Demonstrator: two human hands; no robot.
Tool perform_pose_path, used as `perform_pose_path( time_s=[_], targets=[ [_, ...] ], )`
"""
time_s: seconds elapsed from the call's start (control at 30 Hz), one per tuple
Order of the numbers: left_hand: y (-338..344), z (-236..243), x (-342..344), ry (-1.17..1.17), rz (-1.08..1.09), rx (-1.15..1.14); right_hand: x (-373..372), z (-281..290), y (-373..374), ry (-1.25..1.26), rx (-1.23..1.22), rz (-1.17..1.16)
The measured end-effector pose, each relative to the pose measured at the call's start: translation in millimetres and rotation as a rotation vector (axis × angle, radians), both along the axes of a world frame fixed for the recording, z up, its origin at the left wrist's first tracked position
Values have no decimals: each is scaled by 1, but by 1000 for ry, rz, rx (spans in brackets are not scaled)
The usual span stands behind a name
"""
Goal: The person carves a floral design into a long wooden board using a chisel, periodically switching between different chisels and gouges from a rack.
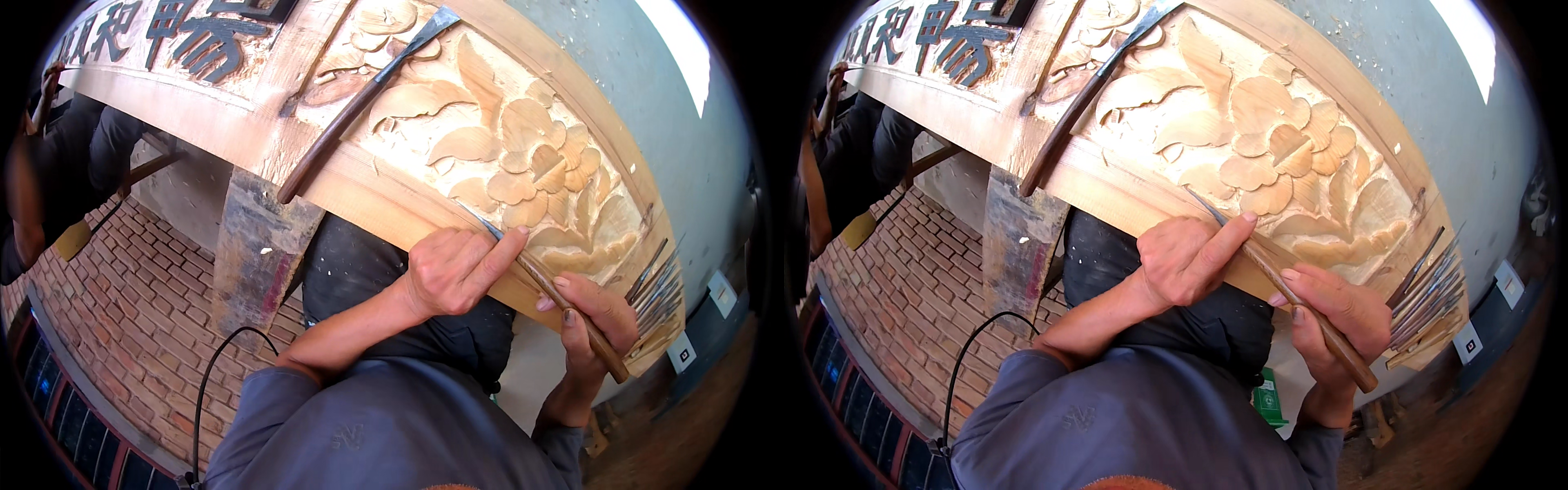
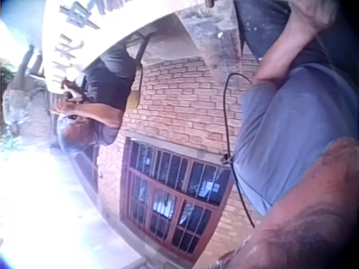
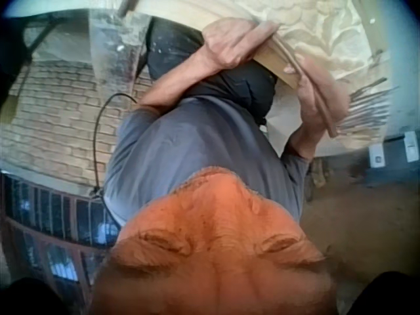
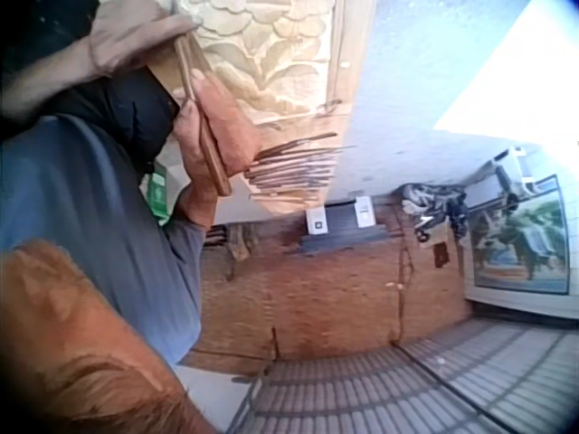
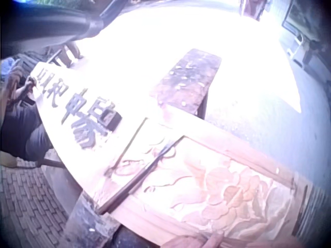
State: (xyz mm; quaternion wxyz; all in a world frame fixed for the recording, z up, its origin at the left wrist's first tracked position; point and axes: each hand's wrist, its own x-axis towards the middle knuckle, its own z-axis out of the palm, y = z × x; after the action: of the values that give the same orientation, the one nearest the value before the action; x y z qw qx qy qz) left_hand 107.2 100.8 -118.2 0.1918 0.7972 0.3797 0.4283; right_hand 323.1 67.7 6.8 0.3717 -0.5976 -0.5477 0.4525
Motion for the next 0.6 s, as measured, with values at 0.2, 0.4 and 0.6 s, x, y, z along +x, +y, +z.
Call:
perform_pose_path(
  time_s=[0.2,0.4,0.6],
  targets=[
    [1,1,-1,19,4,0,0,0,2,-44,10,39],
    [0,6,-1,-19,17,-64,-1,8,10,-55,-23,65],
    [-2,1,-2,-104,63,-101,-16,29,31,-180,0,179]
  ],
)
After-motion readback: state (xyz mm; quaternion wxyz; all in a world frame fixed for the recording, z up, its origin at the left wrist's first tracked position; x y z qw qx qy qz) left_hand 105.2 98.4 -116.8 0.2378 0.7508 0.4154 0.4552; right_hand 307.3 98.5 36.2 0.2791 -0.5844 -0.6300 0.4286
